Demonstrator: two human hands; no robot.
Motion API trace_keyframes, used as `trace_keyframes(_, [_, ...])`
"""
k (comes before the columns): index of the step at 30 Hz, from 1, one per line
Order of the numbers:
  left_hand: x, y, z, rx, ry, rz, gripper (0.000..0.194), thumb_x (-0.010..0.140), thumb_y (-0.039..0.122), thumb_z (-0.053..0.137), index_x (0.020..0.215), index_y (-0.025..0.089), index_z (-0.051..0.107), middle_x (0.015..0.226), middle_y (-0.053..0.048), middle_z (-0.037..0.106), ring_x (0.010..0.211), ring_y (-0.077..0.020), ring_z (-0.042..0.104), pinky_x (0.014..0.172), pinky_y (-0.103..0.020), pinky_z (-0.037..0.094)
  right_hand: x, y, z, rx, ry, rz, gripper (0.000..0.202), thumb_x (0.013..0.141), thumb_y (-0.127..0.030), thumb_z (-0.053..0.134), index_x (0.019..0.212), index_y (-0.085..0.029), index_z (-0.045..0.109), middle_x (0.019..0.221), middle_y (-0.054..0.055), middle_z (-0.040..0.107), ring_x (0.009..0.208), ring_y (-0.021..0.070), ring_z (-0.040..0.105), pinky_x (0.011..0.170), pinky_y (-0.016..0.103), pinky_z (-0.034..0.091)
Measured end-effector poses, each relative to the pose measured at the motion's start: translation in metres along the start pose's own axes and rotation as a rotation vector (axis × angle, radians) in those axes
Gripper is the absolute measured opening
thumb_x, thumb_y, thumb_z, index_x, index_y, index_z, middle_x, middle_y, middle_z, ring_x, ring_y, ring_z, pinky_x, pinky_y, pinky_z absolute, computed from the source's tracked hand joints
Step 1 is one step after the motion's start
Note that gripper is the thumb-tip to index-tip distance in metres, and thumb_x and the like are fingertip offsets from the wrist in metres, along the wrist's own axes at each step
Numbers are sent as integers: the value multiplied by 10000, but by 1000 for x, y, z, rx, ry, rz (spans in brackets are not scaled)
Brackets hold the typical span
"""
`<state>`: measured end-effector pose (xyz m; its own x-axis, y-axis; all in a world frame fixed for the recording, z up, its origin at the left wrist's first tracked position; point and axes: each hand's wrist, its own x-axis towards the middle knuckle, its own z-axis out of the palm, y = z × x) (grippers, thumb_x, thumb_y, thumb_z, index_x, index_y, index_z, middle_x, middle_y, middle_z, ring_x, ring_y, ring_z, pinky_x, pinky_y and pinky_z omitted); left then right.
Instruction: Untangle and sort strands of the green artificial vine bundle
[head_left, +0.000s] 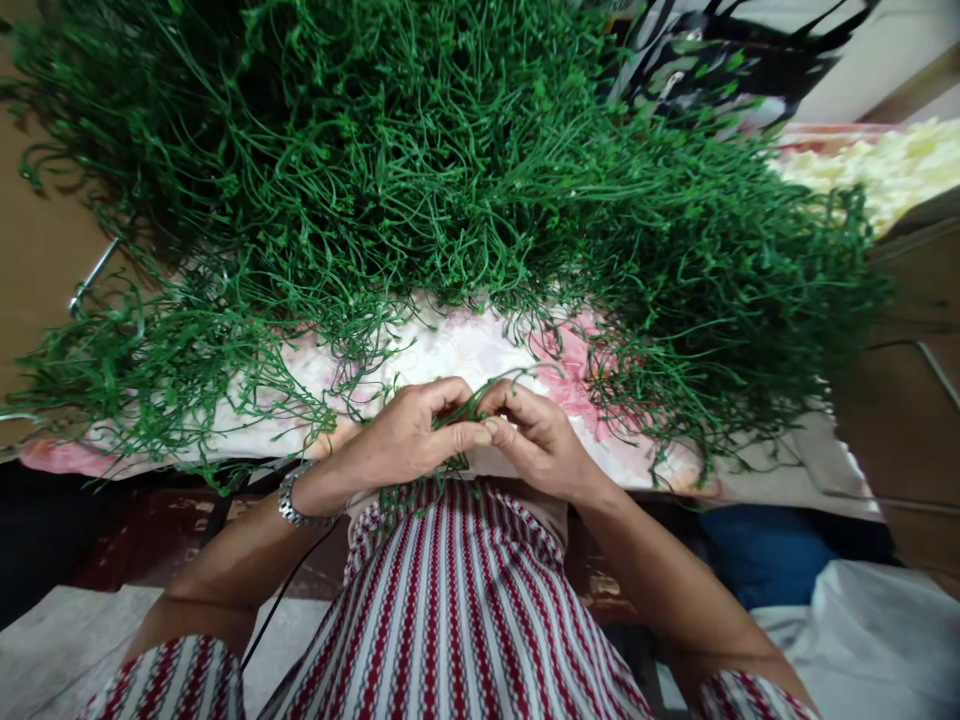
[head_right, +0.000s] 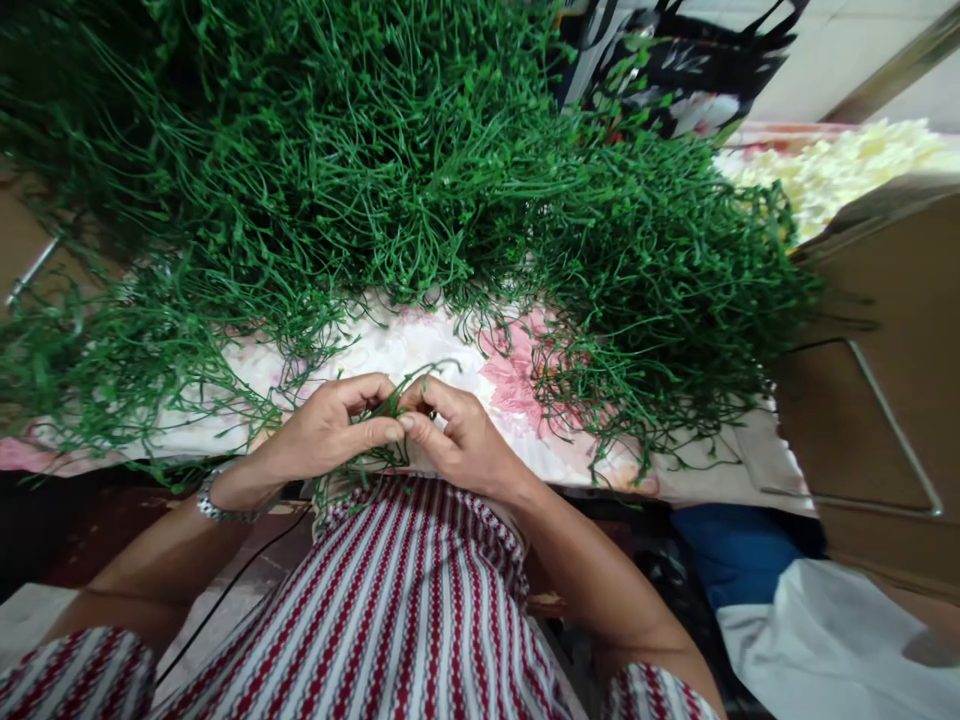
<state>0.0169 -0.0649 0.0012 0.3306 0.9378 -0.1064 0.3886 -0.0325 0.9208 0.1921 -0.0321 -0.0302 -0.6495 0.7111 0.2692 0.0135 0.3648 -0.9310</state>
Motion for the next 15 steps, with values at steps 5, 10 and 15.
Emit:
trace_keyframes(5, [-1, 4, -9, 71, -133, 65, 120, 763, 224, 559, 690, 128, 552, 589, 52, 466, 550, -55, 411, 521, -175, 313, 0, -2, -2, -53, -101, -56, 154, 873, -284, 451, 799, -156, 494, 726, 16, 499, 673, 110, 467, 628, 243, 373])
trace_keyframes(10, [0, 1, -9, 226, -235, 238, 169, 717, 100, 504, 552, 130, 486, 480, 62, 361, 450, -40, 332, 463, -197, 236, 4, -3, -10, -189, -310, -88, 206, 855, -262, 458, 678, -169, 406, 627, -36, 382, 560, 72, 371, 538, 209, 277])
trace_keyframes(15, [2, -4, -2, 355, -216, 344, 210, 668, 66, 448, 485, 151, 390, 460, 56, 317, 443, -58, 293, 470, -245, 213, 2, -4, -10, -282, -343, -134, 191, 821, -180, 415, 634, -183, 372, 572, -40, 366, 532, 81, 377, 528, 217, 264])
